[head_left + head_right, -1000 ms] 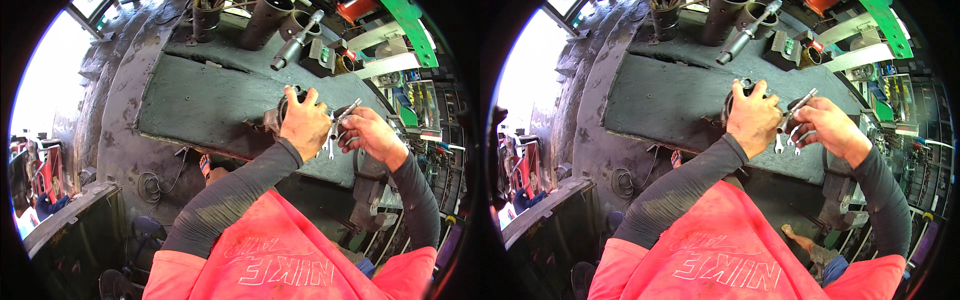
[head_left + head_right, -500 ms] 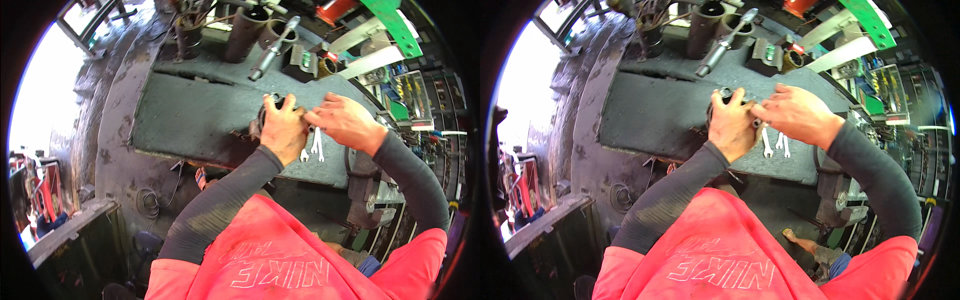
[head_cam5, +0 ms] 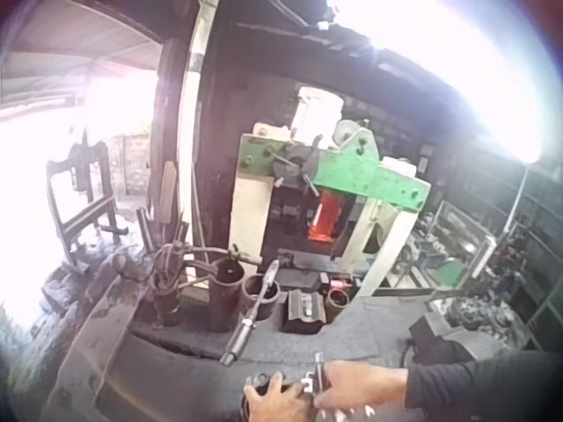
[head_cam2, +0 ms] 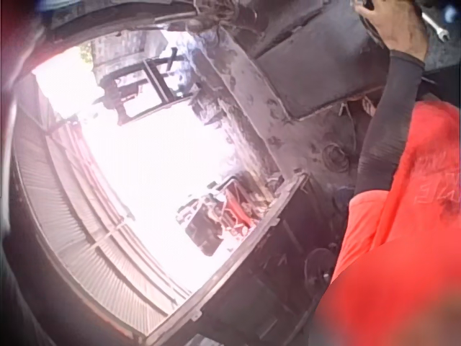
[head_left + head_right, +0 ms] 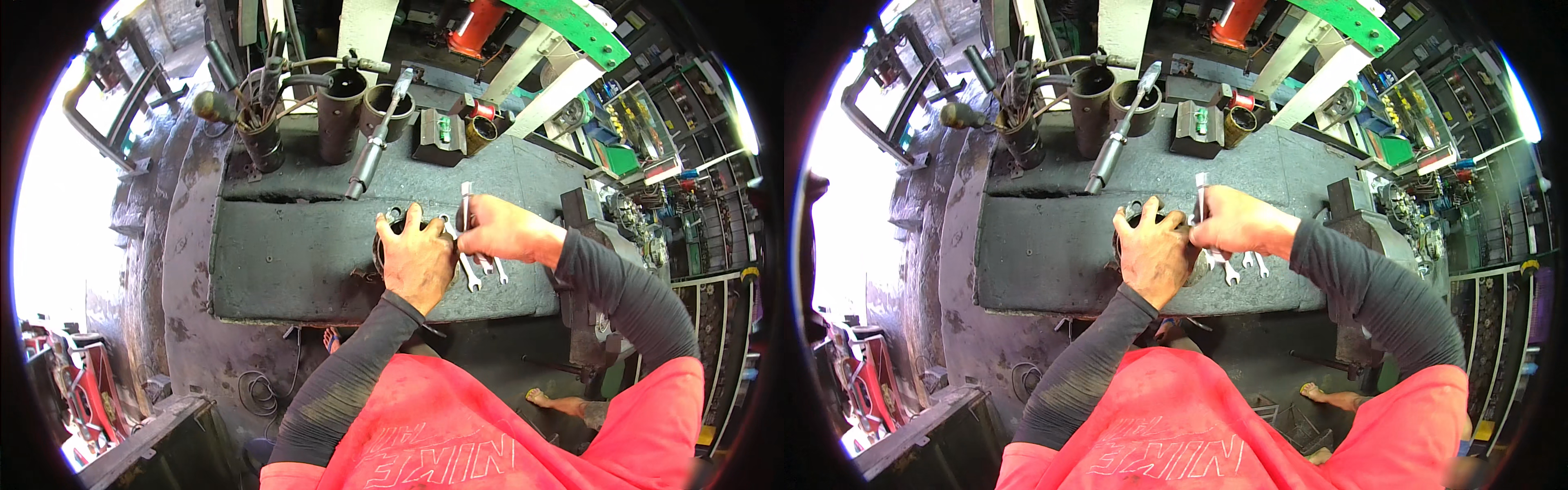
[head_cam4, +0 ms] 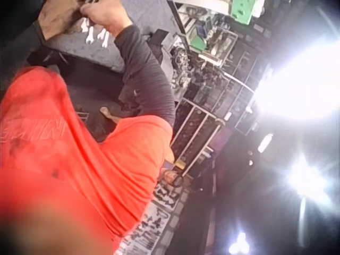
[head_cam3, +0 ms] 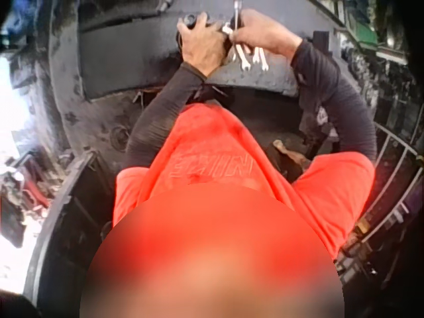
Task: The person disassembles a cylindrical mechanical component on a workbench using wrenches and a screwdriver. They remove bolts and internal parts, then use a hammer to tap the component while seated on the bench.
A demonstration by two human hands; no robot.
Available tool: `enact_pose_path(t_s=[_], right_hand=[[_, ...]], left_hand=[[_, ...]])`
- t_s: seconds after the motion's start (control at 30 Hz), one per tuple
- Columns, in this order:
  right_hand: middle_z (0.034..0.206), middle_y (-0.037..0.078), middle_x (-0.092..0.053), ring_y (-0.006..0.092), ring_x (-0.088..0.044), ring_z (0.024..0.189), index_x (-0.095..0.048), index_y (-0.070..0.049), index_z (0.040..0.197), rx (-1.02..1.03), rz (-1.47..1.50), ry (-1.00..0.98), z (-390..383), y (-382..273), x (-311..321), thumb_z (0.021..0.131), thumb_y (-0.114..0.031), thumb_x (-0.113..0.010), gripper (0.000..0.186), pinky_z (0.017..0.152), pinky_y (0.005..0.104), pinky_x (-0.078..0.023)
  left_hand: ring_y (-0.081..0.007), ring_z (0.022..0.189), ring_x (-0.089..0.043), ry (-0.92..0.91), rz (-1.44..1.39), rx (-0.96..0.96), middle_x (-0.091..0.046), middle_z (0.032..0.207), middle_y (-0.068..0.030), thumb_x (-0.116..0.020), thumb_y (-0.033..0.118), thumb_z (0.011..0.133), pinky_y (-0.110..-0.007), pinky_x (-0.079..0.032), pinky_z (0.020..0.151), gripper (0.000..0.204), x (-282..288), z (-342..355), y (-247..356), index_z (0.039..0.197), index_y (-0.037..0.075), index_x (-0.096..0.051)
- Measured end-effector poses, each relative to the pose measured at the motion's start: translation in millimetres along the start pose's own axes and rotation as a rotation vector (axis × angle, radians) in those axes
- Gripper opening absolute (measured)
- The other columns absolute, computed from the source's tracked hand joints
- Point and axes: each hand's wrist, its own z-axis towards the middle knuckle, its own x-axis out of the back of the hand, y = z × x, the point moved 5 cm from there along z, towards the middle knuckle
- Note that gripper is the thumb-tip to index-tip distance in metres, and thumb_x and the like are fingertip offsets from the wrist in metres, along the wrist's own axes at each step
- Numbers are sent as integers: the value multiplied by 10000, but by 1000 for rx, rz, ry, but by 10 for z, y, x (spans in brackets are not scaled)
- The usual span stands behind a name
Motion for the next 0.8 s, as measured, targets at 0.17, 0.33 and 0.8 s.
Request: enact_pose_path(t_s=[0.17,0.33,0.8], right_hand=[[957,153,-732,310,-726,1043,-644,-59,1149,837,-954,141,-69,-282,-68,842,-138,-718,326,1007,428,-518],[973,52,-721,264,-712,1002,-639,-117,1064,1008,-936,451,-240,-180,-133,862,-182,-701,222,1048,451,-489],[901,257,-703,478,-685,918,-629,35,996,294,-430,322,-283,-3,-64,960,-174,-623,212,826,559,-545]], left_hand=[[-291,1338,-522,47,-54,36,-707,1110,36,-793,412,841,-680,-368,1062,290,35,-10,-10,1002,171,-787],[-297,1319,-522,-86,57,-27,-698,1127,44,-796,390,786,-672,-371,1068,294,10,-21,-3,998,187,-800],[-332,1338,-519,-46,-43,29,-688,1255,11,-803,400,738,-655,-327,1131,441,114,-16,16,1135,207,-811]])
